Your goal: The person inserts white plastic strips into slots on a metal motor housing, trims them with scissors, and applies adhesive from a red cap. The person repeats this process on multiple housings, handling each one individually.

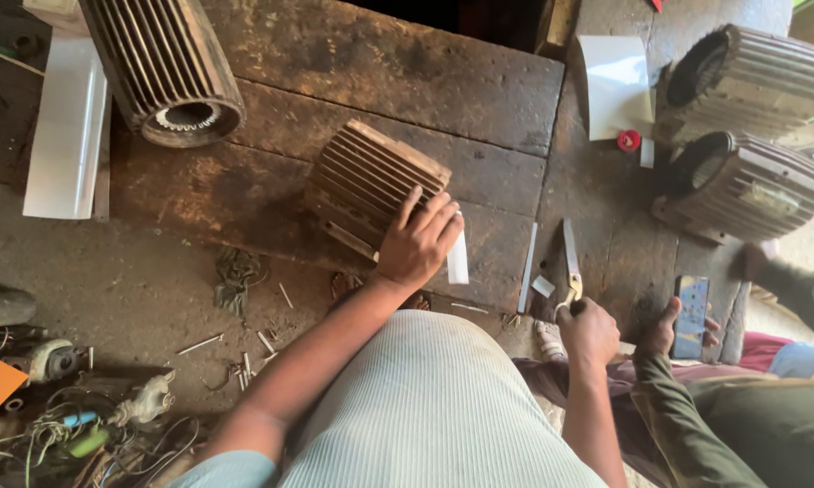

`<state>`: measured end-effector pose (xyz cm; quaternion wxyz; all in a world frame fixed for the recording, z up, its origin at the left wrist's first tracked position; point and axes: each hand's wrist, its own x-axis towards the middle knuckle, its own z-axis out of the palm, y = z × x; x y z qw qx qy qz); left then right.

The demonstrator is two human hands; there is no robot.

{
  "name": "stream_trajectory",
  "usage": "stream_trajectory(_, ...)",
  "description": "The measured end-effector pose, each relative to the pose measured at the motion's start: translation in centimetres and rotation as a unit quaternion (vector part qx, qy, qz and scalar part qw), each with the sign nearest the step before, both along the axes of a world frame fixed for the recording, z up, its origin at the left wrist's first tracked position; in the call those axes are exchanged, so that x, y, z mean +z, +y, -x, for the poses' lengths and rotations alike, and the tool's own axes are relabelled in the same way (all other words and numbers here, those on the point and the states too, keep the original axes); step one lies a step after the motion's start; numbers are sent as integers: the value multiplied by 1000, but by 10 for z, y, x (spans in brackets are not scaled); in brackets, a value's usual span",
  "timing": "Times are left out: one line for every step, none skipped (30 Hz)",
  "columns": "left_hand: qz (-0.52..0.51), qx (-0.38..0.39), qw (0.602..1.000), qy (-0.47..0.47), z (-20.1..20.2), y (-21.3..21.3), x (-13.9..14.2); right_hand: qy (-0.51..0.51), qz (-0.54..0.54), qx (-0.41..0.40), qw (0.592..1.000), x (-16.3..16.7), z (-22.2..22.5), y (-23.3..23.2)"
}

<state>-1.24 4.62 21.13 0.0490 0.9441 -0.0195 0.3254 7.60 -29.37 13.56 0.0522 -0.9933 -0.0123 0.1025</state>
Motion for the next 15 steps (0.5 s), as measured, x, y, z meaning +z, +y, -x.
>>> stream_trajectory(-4,-5,1000,-7,-1,3,-2,-1,16,-9,1000,-6,-5,-4)
stream_trajectory(-10,-9,1000,-12,-1,6,-3,10,19,-18,1000,-12,-10,-7)
stream_trajectory(1,-18,1000,-14,-1,9,-3,19,21,-27,999,-16,-15,-8)
stream_trajectory(10,-29,999,-18,-1,11,-2,27,21,-39,999,-20,-22,-7)
stream_trajectory(20,-41,999,-22,-1,13,-1,23,10,-35,999,-22,-28,-7)
stream_trajectory(21,-56,998,-22,0,16,0,20,1,-31,999,-24,-33,-7)
stream_trajectory(23,-70,997,-21,1,18,1,18,-8,-26,999,-25,-37,-6)
stream_trajectory(23,-83,996,-22,1,21,2,12,-9,-27,1000,-26,-41,-4)
stream_trajectory(25,-90,995,-23,1,25,1,6,-11,-28,1000,-27,-44,-2)
stream_trajectory(26,-96,995,-23,2,29,-1,0,-13,-29,1000,-28,-46,0)
stream_trajectory(28,-103,994,-23,1,33,-4,-6,-19,-32,999,-30,-48,2)
stream_trajectory(20,-107,994,-31,-2,40,-7,-12,-24,-35,999,-31,-48,4)
stream_trajectory(14,-111,993,-38,-5,49,-12,-17,-28,-39,999,-33,-48,6)
stream_trajectory(8,-115,992,-44,-8,57,-17,-27,-24,-35,999,-33,-47,7)
stream_trajectory(-3,-117,992,-53,-12,68,-22,-38,-20,-32,999,-33,-46,8)
